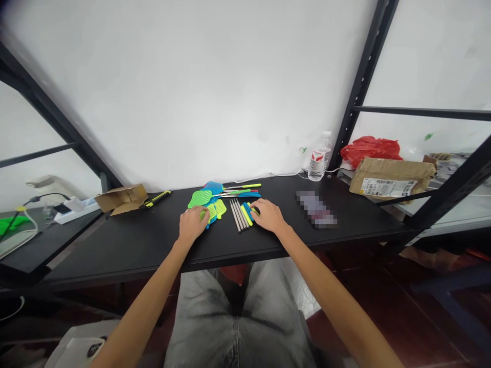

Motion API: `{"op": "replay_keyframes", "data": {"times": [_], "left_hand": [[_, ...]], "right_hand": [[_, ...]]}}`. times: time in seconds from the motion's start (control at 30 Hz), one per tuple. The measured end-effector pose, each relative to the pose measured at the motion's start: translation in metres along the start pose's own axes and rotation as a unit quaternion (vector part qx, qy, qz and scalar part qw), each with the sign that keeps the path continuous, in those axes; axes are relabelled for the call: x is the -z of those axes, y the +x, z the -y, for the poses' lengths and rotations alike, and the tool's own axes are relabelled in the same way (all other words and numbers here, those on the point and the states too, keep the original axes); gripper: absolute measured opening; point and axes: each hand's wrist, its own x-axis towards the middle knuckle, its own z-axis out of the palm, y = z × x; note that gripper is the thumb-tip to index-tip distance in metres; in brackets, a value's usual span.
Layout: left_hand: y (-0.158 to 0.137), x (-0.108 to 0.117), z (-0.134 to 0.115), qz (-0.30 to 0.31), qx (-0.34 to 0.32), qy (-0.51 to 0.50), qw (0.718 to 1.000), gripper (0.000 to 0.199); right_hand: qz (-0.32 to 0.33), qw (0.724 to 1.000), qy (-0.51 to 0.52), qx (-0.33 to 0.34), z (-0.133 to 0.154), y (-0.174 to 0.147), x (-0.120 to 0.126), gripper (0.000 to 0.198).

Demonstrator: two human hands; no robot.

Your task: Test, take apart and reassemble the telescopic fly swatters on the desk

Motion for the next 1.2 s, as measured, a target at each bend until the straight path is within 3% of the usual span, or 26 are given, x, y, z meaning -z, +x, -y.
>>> {"op": "replay_keyframes", "data": {"times": [0.3, 0.53, 0.63, 0.73, 0.9, 1.2], "left_hand": [[0.007, -0.006, 0.003, 0.086, 0.036, -0.026, 0.995, 0.052], [0.002, -0.003, 0.005, 0.029, 0.013, -0.048, 0.998, 0.043], [-0.002, 0.001, 0.000, -0.031, -0.038, -0.053, 0.997, 0.038], [-0.006, 0.003, -0.016, -0.060, -0.134, -0.071, 0.987, 0.035], [-0.005, -0.002, -0.046, 0.006, -0.301, -0.110, 0.947, 0.039], [0.000, -0.004, -0.047, 0.039, -0.325, -0.122, 0.937, 0.027]], "right_hand": [[0.016, 0.999, -0.031, -0.005, 0.003, 0.000, 0.001, 0.027], [0.017, 1.000, -0.020, -0.016, 0.003, 0.001, 0.002, 0.030], [0.010, 0.999, -0.003, -0.033, 0.001, 0.002, 0.002, 0.031], [0.000, 0.999, 0.007, -0.038, -0.001, 0.003, 0.000, 0.029], [-0.013, 0.999, 0.021, -0.032, -0.006, 0.005, -0.002, 0.029], [-0.015, 0.999, 0.035, -0.016, -0.010, 0.004, -0.003, 0.033]]}}
